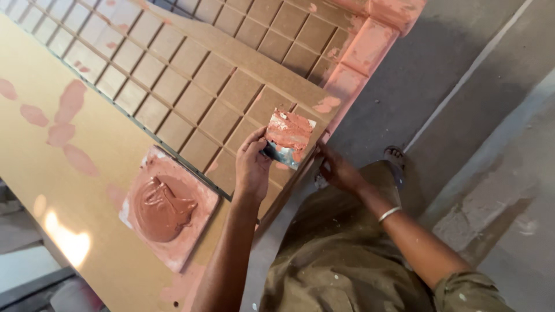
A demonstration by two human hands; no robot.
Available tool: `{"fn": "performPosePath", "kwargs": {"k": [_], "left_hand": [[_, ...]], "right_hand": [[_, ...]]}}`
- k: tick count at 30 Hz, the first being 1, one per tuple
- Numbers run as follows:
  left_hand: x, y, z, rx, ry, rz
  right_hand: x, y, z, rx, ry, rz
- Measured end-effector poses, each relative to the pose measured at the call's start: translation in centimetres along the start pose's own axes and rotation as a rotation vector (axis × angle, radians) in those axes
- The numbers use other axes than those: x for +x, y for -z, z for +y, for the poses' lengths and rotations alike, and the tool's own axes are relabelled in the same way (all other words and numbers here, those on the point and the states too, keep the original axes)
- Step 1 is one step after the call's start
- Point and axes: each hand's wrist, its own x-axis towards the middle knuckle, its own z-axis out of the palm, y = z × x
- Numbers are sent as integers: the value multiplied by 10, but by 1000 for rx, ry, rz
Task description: The person uses a putty knife to apply pink filler paste to the edges and grooves of a wooden furniture piece. They repeatedly scoop filler from a container and smooth it into the grid-like recesses and along the frame of the object.
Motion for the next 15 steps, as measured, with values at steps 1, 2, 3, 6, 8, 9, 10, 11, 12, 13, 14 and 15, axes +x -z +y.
{"fn": "performPosePath", "kwargs": {"k": [1,2,3,6,8,9,10,11,12,13,14,15], "left_hand": [[1,-1,3,-8,-6,2],[2,-1,6,14,-22,-13],[0,0,7,33,-28,-25],[-2,2,4,68,-12,-47],[-3,4,4,62,4,-80],[-3,5,2,44,8,-107],[-4,5,1,27,13,-134],[-5,5,0,-1,33,-124],[-6,4,0,-29,54,-114],[-6,3,2,-56,67,-106],[-8,2,6,-49,58,-117],[-12,4,10,-42,53,-124]], "right_hand": [[-2,-7,-3,48,-85,-38],[-2,-13,-6,45,-104,-93],[-8,-19,-7,42,-132,-151],[-5,-14,-4,50,-122,-263],[2,-5,-15,24,-154,-233],[2,1,-25,-9,-206,-178],[0,6,-38,-42,-258,-124],[-9,3,-54,-219,-203,-151],[-22,-4,-72,-395,-146,-178],[-27,-5,-85,-573,-80,-202],[-28,0,-92,-629,-68,-202],[-32,4,-95,-682,-58,-204]]}}
